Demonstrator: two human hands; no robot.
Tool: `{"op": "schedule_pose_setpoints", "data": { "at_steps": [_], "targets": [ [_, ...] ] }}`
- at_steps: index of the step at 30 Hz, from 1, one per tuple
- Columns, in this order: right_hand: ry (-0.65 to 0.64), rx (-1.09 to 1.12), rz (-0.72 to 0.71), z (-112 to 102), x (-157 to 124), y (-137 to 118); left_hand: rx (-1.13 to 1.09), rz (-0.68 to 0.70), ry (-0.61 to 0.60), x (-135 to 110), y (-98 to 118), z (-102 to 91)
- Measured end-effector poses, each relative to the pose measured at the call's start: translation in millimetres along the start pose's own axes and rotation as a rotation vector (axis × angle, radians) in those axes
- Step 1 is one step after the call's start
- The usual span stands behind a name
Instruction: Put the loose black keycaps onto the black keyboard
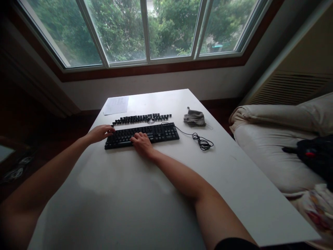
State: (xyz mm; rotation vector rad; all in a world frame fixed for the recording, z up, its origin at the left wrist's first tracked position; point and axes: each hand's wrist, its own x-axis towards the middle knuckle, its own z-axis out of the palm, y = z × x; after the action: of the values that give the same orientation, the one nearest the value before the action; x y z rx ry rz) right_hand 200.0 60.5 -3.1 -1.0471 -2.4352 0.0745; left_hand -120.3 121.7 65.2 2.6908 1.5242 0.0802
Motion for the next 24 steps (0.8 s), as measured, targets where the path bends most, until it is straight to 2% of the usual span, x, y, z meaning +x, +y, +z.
{"op": "schedule_pose_setpoints", "data": {
  "at_steps": [6, 12, 24],
  "targets": [
    [0.003, 0.008, 0.003, -0.6, -1.0, -0.2, -0.016, -0.044, -0.035, -21.6, 17.0, 6.2],
    [0.009, 0.000, 0.000, 1.5, -0.3, 0.4, 0.037, -0.079, -0.015, -26.4, 32.5, 6.7],
    [0.003, 0.008, 0.010, 0.3, -0.1, -1.1, 0.028, -0.094, 0.000, -26.0, 34.0, 8.3]
  ]
}}
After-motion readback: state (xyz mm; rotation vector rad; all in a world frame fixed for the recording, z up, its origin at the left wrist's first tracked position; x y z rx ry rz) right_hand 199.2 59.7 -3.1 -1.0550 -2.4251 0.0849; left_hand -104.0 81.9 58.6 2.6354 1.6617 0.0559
